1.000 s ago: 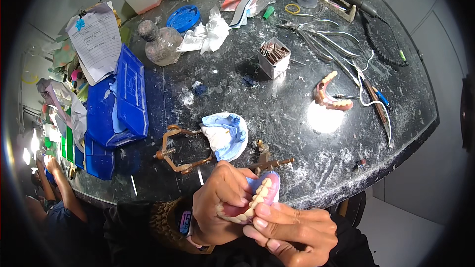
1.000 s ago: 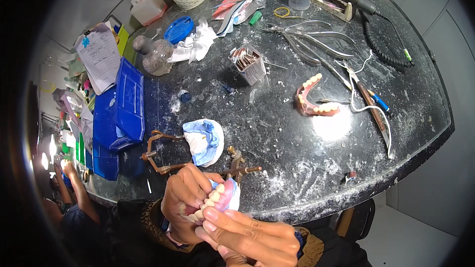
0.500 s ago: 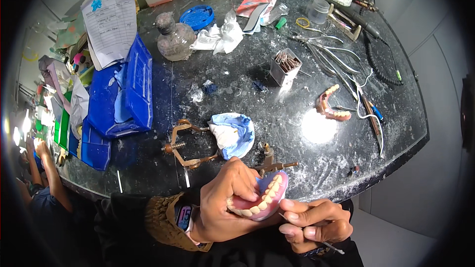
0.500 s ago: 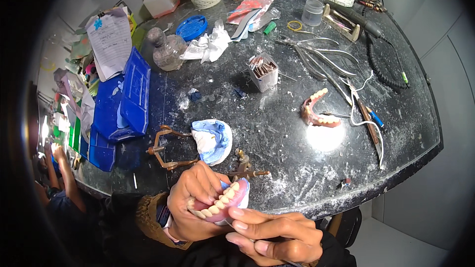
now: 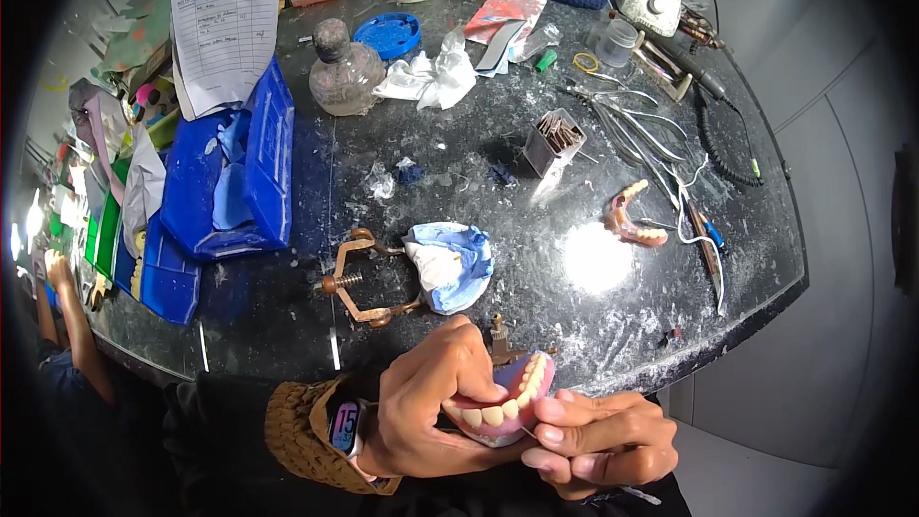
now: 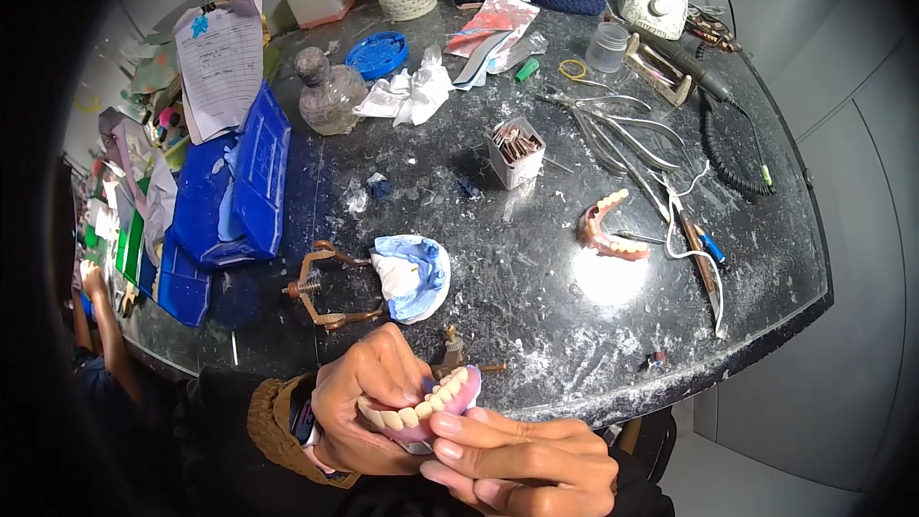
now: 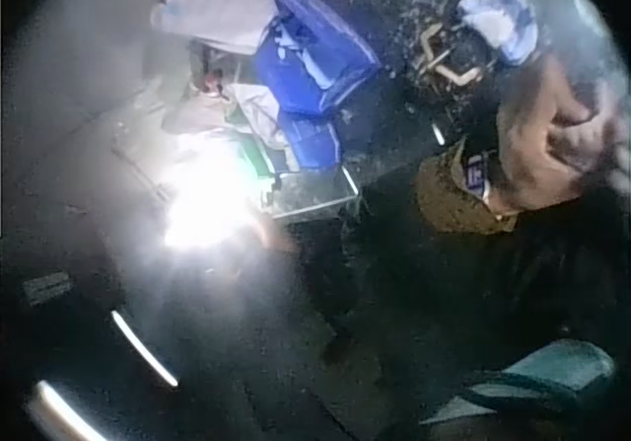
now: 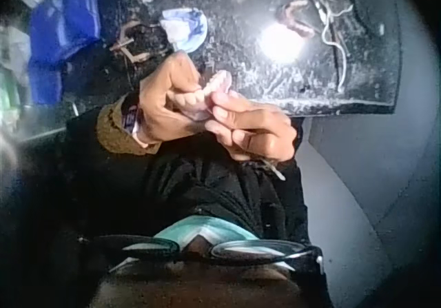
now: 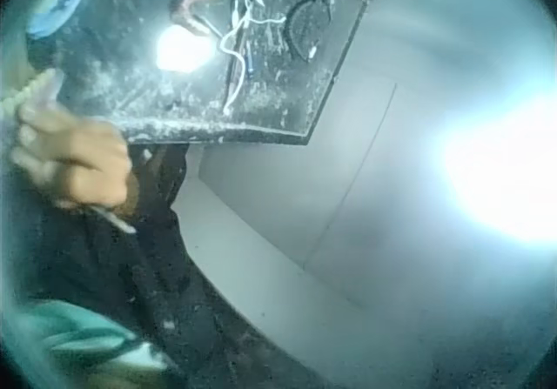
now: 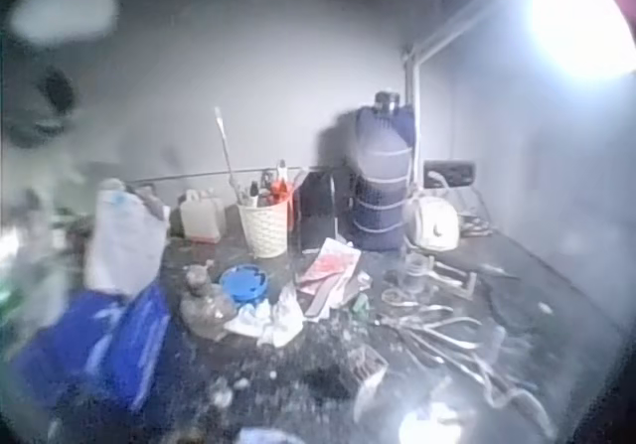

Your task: The person carves wax on a dental prosthesis using a metal tool, tests its fit onto a dental articulator, and removes the denture base by hand.

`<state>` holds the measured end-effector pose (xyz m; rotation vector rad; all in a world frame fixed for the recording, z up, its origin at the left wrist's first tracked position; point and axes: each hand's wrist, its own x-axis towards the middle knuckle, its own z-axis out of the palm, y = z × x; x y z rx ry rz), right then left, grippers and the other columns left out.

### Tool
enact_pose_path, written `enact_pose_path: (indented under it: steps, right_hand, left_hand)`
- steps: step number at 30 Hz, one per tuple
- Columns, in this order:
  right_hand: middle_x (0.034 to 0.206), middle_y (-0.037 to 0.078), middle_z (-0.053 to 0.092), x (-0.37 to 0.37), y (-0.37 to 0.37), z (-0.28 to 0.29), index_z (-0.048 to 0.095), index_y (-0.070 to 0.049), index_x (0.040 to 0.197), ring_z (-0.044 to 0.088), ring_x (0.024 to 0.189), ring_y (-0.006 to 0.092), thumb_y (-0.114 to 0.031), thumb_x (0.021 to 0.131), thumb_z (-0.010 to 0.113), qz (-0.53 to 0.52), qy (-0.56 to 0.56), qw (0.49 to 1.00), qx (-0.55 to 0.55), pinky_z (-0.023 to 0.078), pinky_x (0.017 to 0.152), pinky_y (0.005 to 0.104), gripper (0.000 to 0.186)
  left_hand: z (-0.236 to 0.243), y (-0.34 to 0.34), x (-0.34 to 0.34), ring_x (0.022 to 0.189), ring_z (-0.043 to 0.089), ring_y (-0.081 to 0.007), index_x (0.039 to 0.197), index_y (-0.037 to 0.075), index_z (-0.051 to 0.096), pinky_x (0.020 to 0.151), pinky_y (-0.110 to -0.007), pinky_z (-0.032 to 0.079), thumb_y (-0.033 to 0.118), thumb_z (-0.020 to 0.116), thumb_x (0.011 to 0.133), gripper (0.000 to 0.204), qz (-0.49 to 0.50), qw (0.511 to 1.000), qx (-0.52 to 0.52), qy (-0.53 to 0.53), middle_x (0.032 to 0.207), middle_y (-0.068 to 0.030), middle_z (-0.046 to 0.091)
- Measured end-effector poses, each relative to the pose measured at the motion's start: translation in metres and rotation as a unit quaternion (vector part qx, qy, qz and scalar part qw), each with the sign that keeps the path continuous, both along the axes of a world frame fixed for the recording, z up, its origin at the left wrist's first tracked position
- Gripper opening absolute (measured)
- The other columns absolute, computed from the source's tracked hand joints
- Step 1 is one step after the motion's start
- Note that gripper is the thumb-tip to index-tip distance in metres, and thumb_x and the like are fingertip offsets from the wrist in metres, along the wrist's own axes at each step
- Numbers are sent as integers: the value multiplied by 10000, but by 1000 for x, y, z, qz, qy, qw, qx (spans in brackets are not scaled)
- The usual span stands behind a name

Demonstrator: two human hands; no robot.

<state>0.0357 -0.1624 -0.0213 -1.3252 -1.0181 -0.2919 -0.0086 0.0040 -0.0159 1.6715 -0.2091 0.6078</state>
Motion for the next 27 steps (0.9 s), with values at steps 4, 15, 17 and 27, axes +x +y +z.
enact_pose_path:
  steps: [4,15,17,27]
  right_hand:
    - [741,132,657,3,1,0,481,-59,773,693,833,301,54,626,816,10,-5,1000,-7,575,782,372,383]
    - [947,298,578,8,-4,3,402,21,810,583,1048,426,192,662,701,116,99,988,-10,586,752,327,375]
    - [979,323,559,11,1,0,390,38,811,563,1073,438,214,661,681,121,31,991,48,586,747,309,371]
    - [1050,349,527,10,-1,6,394,62,852,543,1098,440,260,670,614,124,71,990,-6,585,718,264,347]
  left_hand:
    - [3,0,0,548,476,-160,746,51,506,482,-281,348,156,892,588,430,2,1000,0,-9,638,-51,495]
    - [7,1,1,508,459,-134,715,70,474,470,-271,335,136,885,604,430,14,1000,25,-8,617,-41,483]
    - [8,-1,3,511,463,-136,714,70,474,470,-270,335,133,884,603,429,9,1000,21,-9,623,-43,485]
    - [7,4,2,523,473,-149,727,63,490,483,-271,350,129,890,577,432,-1,999,32,-6,649,-55,502]
